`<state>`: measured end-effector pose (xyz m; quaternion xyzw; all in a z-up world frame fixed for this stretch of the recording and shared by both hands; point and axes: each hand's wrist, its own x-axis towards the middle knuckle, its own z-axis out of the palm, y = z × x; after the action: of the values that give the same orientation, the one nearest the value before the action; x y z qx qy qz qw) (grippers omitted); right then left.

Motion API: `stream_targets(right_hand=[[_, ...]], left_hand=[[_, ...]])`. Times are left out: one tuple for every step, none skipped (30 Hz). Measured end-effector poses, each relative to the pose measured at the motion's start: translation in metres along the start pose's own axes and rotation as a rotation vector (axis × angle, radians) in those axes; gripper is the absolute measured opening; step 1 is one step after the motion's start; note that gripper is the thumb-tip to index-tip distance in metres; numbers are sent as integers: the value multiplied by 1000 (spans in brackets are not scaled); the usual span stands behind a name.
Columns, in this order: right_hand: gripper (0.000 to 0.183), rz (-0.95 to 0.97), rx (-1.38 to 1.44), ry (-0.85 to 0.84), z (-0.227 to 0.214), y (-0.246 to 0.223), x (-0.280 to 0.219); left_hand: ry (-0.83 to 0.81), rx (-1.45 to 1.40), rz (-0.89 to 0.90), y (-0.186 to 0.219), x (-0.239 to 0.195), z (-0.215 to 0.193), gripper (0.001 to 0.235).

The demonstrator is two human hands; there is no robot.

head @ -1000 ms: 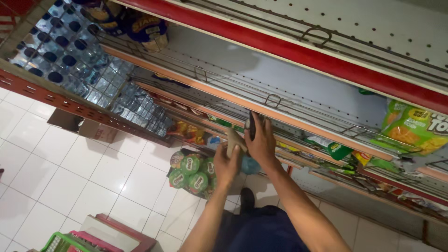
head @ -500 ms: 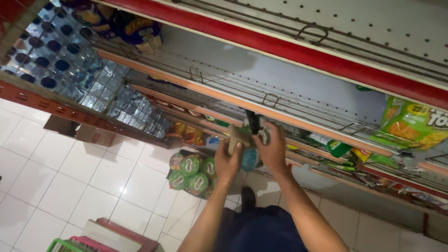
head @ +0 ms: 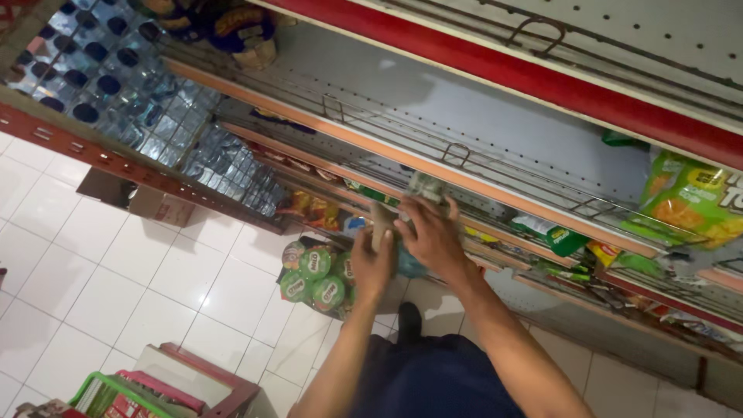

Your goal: The person restocks snack packets onto metal shelves from a cardboard box, then sprays and wipes the shelves with a cloth. The person handles snack packets, a barcode scanner, a spray bottle, and a cloth.

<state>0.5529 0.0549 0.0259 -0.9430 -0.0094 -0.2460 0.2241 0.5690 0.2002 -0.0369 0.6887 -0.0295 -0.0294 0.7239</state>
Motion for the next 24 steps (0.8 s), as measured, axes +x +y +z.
stream_targets(right_hand=[[31, 0, -6, -36, -2, -1, 2], [28, -1, -12, -72, -4, -2, 2], [27, -16, -15, -35, -6, -3, -1], [26, -31, -17, 3, -9, -4, -5], [24, -47, -11, 39, -8, -7, -10], [20, 14, 44, 54, -9, -9, -16], [16, 78, 101, 71, -12, -12, -21], [12, 141, 157, 87, -12, -16, -25], [18, 170, 234, -37, -14, -21, -30], [24, 196, 310, -162, -17, -26, -36], [30, 218, 383, -286, -19, -31, -38], [44, 136, 325, -311, -19, -37, -39], [57, 55, 266, -334, -18, -44, -39], [70, -25, 207, -358, -15, -51, -40], [74, -18, 224, -361, -12, -58, -39], [78, -10, 241, -364, -8, -65, -39], [82, -2, 259, -366, -3, -71, -39], [81, -16, 272, -374, 1, -75, -39], [79, -26, 285, -384, 7, -80, -40], [78, -36, 299, -393, 11, -85, -43], [76, -77, 212, -414, 15, -87, -44], [73, -117, 124, -433, 19, -90, -45], [71, -158, 37, -453, 22, -93, -45], [71, -150, 64, -373, 25, -95, -44]], left_hand=[[31, 26, -11, 3, -1, -4, 28], [63, 51, -22, 7, -3, -7, 28], [96, 78, -39, 11, -6, -10, 29], [99, 51, -39, 14, -8, -11, 28], [107, 29, -41, 18, -10, -14, 27], [115, 7, -42, 22, -12, -17, 27], [122, -5, -26, 27, -13, -20, 27], [129, -18, -11, 32, -15, -23, 27], [132, -34, 2, 37, -17, -24, 27], [166, 7, 7, 43, -19, -29, 27], [199, 46, 15, 49, -20, -33, 27], [233, 85, 22, 56, -21, -37, 27], [251, 138, 35, 62, -23, -42, 26], [269, 192, 48, 68, -24, -49, 25], [286, 245, 62, 74, -24, -55, 25], [279, 262, 95, 80, -25, -61, 24], [272, 280, 128, 86, -26, -67, 23], [264, 299, 161, 91, -27, -74, 22], [219, 284, 154, 97, -28, -84, 21], [175, 268, 147, 102, -30, -94, 21], [131, 248, 148, 108, -27, -103, 22], [92, 263, 180, 114, -27, -112, 22], [54, 278, 212, 119, -27, -121, 21], [17, 293, 245, 125, -27, -130, 22]])
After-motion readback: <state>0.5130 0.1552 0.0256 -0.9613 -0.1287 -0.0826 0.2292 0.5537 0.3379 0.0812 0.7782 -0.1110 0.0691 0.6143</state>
